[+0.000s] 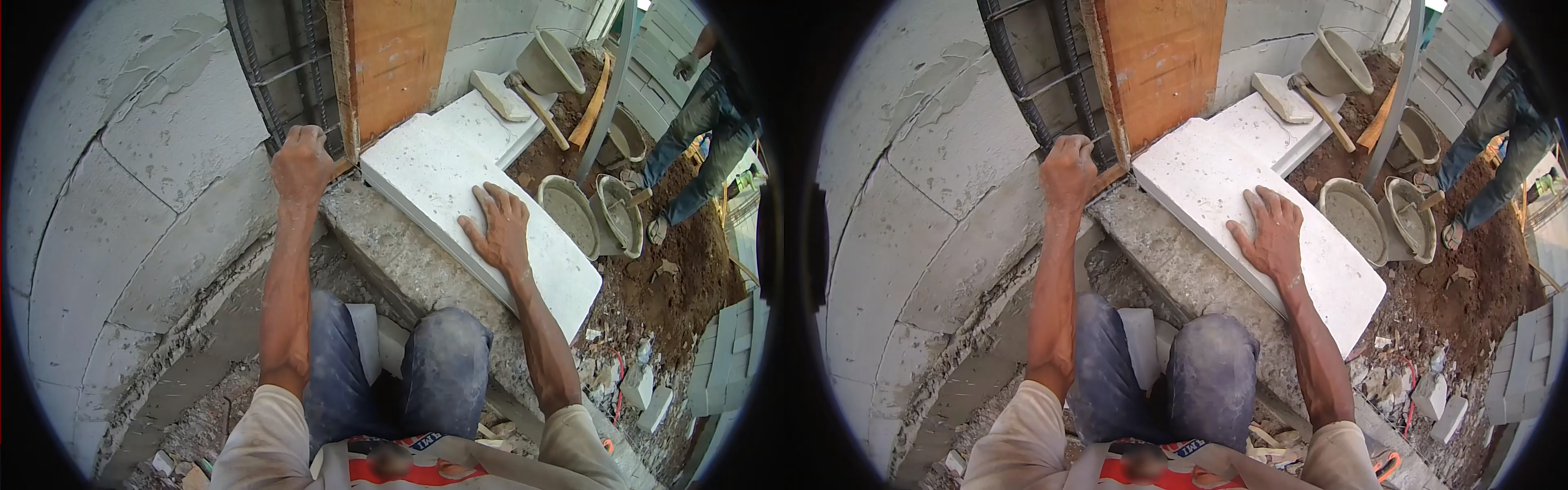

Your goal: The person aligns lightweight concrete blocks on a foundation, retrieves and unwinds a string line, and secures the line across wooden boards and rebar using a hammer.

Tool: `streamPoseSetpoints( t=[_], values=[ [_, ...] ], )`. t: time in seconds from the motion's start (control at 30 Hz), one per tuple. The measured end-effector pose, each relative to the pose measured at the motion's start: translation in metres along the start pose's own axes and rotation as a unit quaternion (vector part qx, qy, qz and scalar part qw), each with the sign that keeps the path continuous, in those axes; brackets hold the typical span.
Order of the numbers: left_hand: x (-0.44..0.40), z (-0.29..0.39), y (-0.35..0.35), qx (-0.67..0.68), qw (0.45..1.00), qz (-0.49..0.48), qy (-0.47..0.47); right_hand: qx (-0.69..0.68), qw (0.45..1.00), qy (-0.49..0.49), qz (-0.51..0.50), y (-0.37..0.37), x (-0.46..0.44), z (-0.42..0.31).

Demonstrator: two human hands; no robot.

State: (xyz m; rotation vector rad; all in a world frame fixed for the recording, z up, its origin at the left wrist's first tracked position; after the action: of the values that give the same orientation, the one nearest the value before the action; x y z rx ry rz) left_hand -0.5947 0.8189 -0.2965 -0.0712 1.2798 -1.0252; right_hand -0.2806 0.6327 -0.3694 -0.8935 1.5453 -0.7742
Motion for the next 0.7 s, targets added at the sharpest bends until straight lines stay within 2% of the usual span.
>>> streamPoseSetpoints(
  t=[0.07, 0.13, 0.17, 0.23, 0.3, 0.37, 0.4, 0.43, 0.53, 0.57, 0.6, 0.63, 0.7],
  values=[
    [0.009, 0.009, -0.002, 0.040, 0.999, 0.002, 0.022, -0.002, 1.000, 0.000, -0.002, 0.000, 0.000, -0.001],
    [0.022, -0.002, 0.025, -0.005, 0.995, -0.100, -0.025, -0.003, 1.000, -0.003, -0.002, -0.001, 0.000, -0.001],
    [0.026, -0.005, 0.030, -0.005, 0.995, -0.099, -0.026, -0.003, 1.000, -0.003, -0.003, 0.000, 0.001, -0.001],
    [0.036, -0.013, 0.054, -0.046, 0.983, -0.173, -0.043, 0.001, 1.000, -0.007, -0.001, 0.003, -0.001, -0.004],
    [0.040, -0.015, 0.063, -0.056, 0.981, -0.181, -0.044, -0.003, 1.000, 0.009, 0.012, 0.006, -0.005, -0.010],
    [0.041, -0.016, 0.069, -0.064, 0.979, -0.188, -0.043, -0.110, 0.992, -0.062, 0.009, -0.003, -0.031, -0.052],
    [0.045, -0.016, 0.072, -0.052, 0.979, -0.193, -0.042, -0.128, 0.986, -0.107, -0.018, -0.002, -0.047, -0.080],
    [0.048, -0.015, 0.072, -0.041, 0.978, -0.199, -0.040, -0.196, 0.971, -0.092, -0.106, 0.015, -0.064, -0.102],
    [0.053, -0.009, 0.063, -0.026, 0.977, -0.209, -0.039, -0.257, 0.941, -0.125, -0.182, 0.059, -0.117, -0.168],
    [0.054, -0.010, 0.058, -0.026, 0.977, -0.208, -0.035, -0.308, 0.908, -0.014, -0.284, 0.076, -0.129, -0.179],
    [0.057, -0.015, 0.057, -0.021, 0.971, -0.235, -0.043, -0.354, 0.850, 0.097, -0.378, 0.089, -0.132, -0.187],
    [0.060, -0.022, 0.056, -0.017, 0.964, -0.262, -0.050, -0.357, 0.850, 0.097, -0.374, 0.104, -0.141, -0.187],
    [0.067, -0.035, 0.058, -0.017, 0.964, -0.264, -0.038, -0.363, 0.891, 0.020, -0.272, 0.131, -0.164, -0.186]
  ],
)
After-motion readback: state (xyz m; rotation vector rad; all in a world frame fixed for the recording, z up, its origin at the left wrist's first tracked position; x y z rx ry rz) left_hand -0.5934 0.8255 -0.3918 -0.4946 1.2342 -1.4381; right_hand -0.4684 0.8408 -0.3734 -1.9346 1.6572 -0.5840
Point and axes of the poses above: each hand's wrist, its own x-axis away from the middle knuckle, its own y-axis out of the palm, z = x × y, the point moved 8 cm from there along -x, towards the middle knuckle
